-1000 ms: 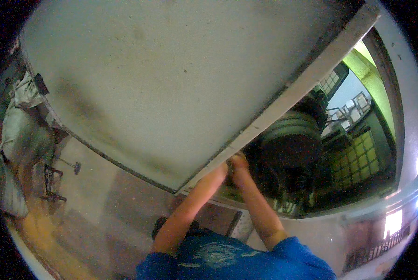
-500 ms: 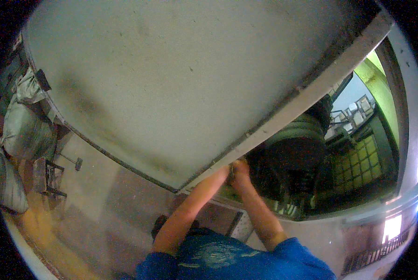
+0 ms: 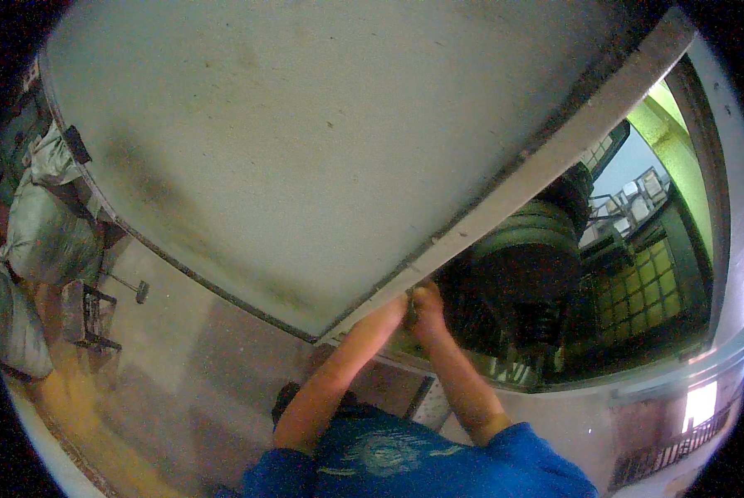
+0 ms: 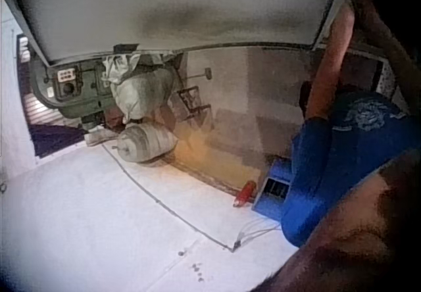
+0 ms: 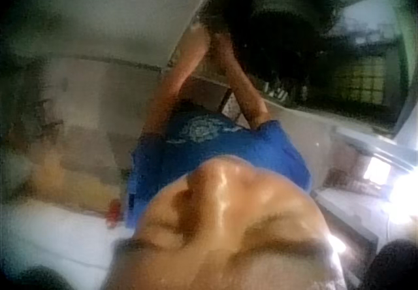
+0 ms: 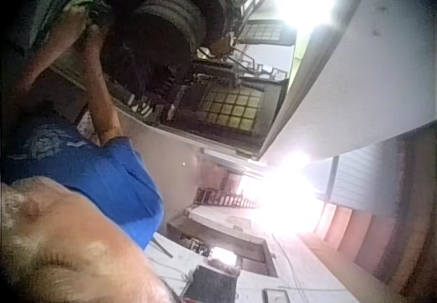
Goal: The person opens a machine enclosure and uses a wrench to tighten bolts on the internal motor assembly. They repeatedly adjust the tool and apply force to secure the components before closing the machine door.
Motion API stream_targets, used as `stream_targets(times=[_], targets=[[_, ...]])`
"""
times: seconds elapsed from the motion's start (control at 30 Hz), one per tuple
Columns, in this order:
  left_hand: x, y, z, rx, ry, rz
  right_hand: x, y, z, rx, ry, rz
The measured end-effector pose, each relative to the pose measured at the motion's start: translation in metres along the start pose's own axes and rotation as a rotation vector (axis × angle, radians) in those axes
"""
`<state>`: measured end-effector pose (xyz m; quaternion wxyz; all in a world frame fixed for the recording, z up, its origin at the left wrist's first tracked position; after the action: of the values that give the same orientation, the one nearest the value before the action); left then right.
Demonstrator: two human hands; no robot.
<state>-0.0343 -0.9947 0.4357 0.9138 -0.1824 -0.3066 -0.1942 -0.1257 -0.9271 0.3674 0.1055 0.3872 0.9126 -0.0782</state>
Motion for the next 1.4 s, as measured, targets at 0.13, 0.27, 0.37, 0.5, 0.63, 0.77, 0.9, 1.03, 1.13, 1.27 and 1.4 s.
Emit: stream_targets(times=[0.13, 0.27, 0.37, 0.5, 0.63, 0.77, 0.9, 1.03, 1.13, 1.27, 1.4], targets=[[-0.003, -0.001, -0.002, 0.007, -0.013, 0.016, 0.001, 0.001, -0.002, -0.026, 0.01, -0.01], [-0.012, -0.004, -0.011, 0.054, -0.031, -0.046, -0.004, 0.004, -0.007, -0.095, 0.06, 0.003], [-0.02, -0.008, -0.023, 0.134, 0.058, -0.153, -0.009, 0.005, -0.012, -0.12, 0.066, -0.011], [-0.018, -0.006, -0.021, 0.133, 0.004, -0.106, -0.005, 0.006, -0.009, -0.117, 0.018, 0.045], [-0.012, -0.001, -0.015, 0.047, 0.026, -0.017, 0.002, 0.003, -0.002, -0.117, -0.004, 0.036], [-0.006, -0.001, -0.008, 0.061, 0.007, -0.031, 0.003, 0.002, 0.001, -0.118, -0.07, 0.033], [-0.012, -0.002, -0.009, 0.027, -0.037, 0.016, -0.008, -0.001, -0.009, -0.104, -0.08, -0.005], [-0.005, 0.0, -0.005, -0.032, -0.053, 0.054, -0.008, 0.0, -0.007, -0.123, -0.028, -0.042], [-0.004, -0.001, -0.003, 0.009, -0.035, 0.015, 0.003, -0.006, 0.007, -0.188, 0.026, 0.028], [-0.001, -0.002, -0.004, 0.016, -0.03, -0.001, -0.008, -0.005, -0.002, -0.136, -0.041, 0.03], [-0.005, 0.001, -0.007, -0.065, 0.012, 0.044, -0.006, -0.004, 0.002, -0.121, -0.112, 0.023]])
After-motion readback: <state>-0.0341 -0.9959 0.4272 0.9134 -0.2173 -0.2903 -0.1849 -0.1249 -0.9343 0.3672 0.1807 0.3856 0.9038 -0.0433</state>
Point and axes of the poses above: each hand's wrist, its own y-axis away from the middle knuckle, its own x-axis out of the back of the hand, z = x × y, the point moved 8 cm from there along -y, towards the middle knuckle, and after that the axes turned 11 degrees about x, right-handed, at the moved point
